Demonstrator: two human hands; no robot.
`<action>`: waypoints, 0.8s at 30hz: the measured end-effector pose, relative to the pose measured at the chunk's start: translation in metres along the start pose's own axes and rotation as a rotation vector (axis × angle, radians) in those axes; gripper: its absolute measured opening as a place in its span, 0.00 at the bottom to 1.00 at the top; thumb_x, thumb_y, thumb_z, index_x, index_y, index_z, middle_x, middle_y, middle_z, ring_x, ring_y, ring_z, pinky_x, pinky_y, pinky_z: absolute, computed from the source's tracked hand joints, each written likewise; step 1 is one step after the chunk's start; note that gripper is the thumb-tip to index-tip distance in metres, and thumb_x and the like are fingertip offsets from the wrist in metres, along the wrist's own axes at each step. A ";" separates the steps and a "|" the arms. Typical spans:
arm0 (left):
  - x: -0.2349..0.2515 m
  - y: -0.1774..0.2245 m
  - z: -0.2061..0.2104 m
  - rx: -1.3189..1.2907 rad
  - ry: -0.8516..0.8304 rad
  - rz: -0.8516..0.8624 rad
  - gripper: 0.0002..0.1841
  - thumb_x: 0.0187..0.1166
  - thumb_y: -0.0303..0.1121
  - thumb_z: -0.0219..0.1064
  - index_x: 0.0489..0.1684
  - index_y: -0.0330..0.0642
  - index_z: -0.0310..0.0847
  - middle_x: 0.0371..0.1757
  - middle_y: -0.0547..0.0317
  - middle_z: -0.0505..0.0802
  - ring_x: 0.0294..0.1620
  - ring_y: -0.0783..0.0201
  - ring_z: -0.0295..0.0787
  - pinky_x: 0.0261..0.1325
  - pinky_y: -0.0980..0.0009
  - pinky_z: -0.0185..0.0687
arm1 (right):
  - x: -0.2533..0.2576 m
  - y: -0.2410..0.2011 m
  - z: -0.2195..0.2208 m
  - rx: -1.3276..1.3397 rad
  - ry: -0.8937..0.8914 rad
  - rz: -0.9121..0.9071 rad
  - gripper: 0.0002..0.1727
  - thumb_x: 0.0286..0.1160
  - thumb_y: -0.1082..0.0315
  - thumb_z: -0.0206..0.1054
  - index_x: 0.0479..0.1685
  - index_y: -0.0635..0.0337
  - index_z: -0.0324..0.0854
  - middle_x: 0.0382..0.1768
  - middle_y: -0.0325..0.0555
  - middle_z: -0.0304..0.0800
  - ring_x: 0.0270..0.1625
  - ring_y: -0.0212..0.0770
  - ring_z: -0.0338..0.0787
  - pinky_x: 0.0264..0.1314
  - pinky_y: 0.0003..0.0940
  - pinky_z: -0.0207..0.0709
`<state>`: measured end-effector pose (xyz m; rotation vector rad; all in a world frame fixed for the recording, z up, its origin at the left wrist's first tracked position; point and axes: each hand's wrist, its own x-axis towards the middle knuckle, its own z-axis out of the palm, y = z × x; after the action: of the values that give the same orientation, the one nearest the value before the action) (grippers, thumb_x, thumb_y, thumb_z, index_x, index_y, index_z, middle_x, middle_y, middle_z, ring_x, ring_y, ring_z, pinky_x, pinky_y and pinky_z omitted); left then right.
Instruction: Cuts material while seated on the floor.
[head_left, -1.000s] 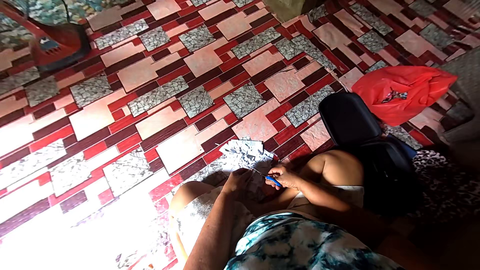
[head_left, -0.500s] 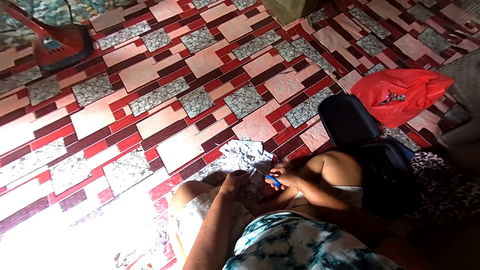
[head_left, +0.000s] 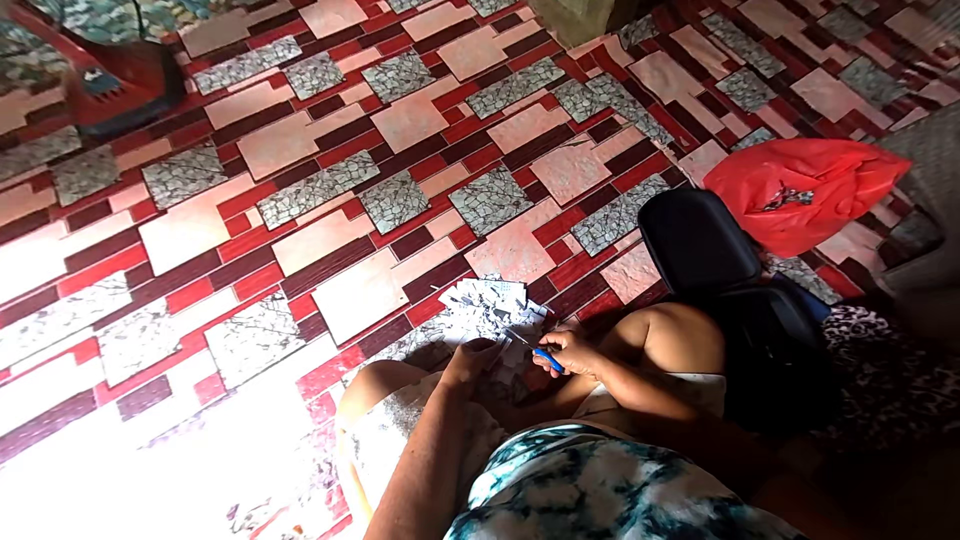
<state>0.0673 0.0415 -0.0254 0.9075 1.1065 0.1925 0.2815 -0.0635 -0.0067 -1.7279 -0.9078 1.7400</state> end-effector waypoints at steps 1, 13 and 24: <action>0.000 0.000 0.000 -0.003 0.005 0.003 0.06 0.85 0.26 0.64 0.48 0.30 0.82 0.28 0.58 0.90 0.22 0.71 0.85 0.29 0.77 0.84 | 0.000 0.000 -0.001 0.021 -0.004 0.031 0.17 0.80 0.62 0.71 0.60 0.63 0.80 0.28 0.36 0.87 0.22 0.25 0.80 0.22 0.20 0.70; 0.000 0.001 0.001 -0.011 -0.002 -0.003 0.05 0.86 0.25 0.63 0.48 0.31 0.80 0.29 0.58 0.89 0.24 0.71 0.86 0.30 0.76 0.84 | 0.003 0.003 0.000 0.018 -0.072 0.049 0.15 0.80 0.60 0.71 0.56 0.59 0.81 0.27 0.34 0.86 0.21 0.25 0.79 0.19 0.18 0.67; 0.002 0.000 0.001 -0.009 0.005 0.009 0.06 0.85 0.26 0.65 0.50 0.30 0.81 0.30 0.57 0.90 0.25 0.70 0.86 0.31 0.76 0.85 | 0.000 -0.001 0.000 0.021 -0.036 0.075 0.17 0.81 0.60 0.70 0.59 0.61 0.79 0.27 0.36 0.86 0.21 0.26 0.80 0.21 0.19 0.69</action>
<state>0.0691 0.0417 -0.0267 0.9044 1.1055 0.2068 0.2815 -0.0627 -0.0064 -1.7429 -0.8470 1.8282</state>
